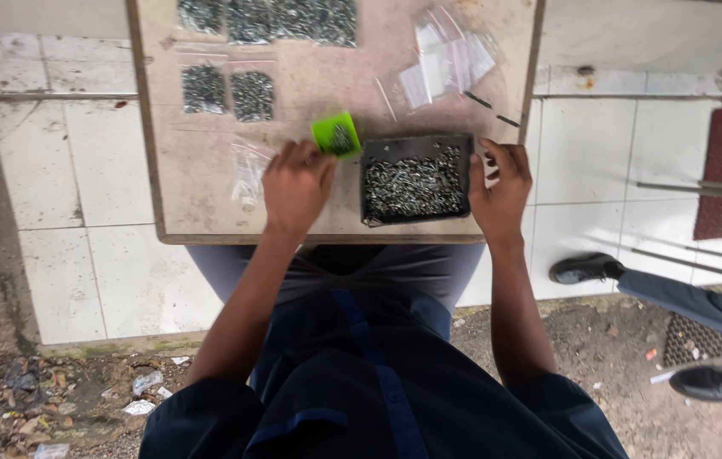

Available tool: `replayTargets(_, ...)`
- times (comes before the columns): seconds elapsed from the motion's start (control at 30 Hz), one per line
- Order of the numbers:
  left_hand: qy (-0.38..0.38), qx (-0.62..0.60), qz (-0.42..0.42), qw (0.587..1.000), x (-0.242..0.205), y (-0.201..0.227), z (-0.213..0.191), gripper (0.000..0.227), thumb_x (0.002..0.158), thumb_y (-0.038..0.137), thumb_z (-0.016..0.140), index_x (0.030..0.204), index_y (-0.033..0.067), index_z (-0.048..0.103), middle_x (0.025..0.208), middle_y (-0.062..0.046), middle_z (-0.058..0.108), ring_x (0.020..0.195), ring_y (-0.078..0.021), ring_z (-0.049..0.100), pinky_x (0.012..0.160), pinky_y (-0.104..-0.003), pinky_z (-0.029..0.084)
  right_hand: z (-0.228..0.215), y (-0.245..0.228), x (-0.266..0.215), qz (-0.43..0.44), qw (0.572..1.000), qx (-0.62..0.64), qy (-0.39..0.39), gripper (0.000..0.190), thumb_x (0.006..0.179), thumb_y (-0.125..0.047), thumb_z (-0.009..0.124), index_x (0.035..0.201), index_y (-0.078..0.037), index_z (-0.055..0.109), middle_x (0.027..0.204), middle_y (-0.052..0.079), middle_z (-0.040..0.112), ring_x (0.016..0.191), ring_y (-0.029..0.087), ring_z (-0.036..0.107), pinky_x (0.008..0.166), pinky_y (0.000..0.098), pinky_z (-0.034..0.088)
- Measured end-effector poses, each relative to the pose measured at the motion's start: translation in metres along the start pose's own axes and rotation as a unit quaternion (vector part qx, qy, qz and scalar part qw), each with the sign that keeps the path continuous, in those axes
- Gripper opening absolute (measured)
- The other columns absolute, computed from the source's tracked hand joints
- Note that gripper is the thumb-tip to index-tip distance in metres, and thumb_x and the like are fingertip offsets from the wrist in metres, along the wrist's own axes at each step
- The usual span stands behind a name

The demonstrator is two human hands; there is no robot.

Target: The person is sorting small metal screws from a large tray into individual small plastic bags for retail or assembly use.

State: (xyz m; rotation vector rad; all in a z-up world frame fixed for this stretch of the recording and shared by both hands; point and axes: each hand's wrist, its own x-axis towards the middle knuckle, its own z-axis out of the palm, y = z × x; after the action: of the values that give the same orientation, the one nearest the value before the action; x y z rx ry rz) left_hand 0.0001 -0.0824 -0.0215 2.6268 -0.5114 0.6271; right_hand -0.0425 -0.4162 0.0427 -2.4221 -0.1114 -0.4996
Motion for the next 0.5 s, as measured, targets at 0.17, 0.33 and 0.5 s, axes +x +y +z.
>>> replayTargets(0.17, -0.002, -0.034, -0.052, 0.998, -0.024, 0.004, -0.032, 0.027, 0.079, 0.022, 0.095, 0.103, 0.0248, 0.084, 0.093, 0.006, 0.062, 0.081, -0.013, 0.063, 0.069, -0.028, 0.059, 0.001, -0.028, -0.002, -0.036, 0.998, -0.031, 0.044, 0.021, 0.108, 0.002, 0.067, 0.126, -0.008, 0.074, 0.11, 0.004, 0.051, 0.101, 0.027, 0.063, 0.076, 0.0384, 0.059)
replayTargets(0.33, -0.03, -0.002, -0.159, 0.987, -0.025, -0.015, -0.072, 0.081, 0.075, 0.023, 0.102, 0.147, 0.016, 0.065, 0.128, -0.014, 0.052, 0.116, -0.0386, 0.052, 0.089, -0.051, 0.058, 0.008, -0.035, -0.014, -0.058, 0.996, -0.005, 0.062, 0.024, 0.105, 0.002, 0.07, 0.125, -0.009, 0.077, 0.11, 0.002, 0.054, 0.104, 0.026, 0.065, 0.08, 0.0366, 0.061)
replayTargets(0.5, 0.022, -0.078, -0.136, 0.987, -0.049, -0.058, -0.046, 0.033, 0.088, -0.016, 0.072, 0.104, 0.0114, 0.083, 0.108, -0.002, 0.064, 0.098, -0.0229, 0.066, 0.078, -0.032, 0.058, 0.017, -0.041, -0.021, -0.07, 0.996, 0.041, 0.041, 0.019, 0.11, -0.001, 0.065, 0.117, -0.011, 0.079, 0.103, 0.003, 0.059, 0.101, 0.029, 0.069, 0.078, 0.0424, 0.06)
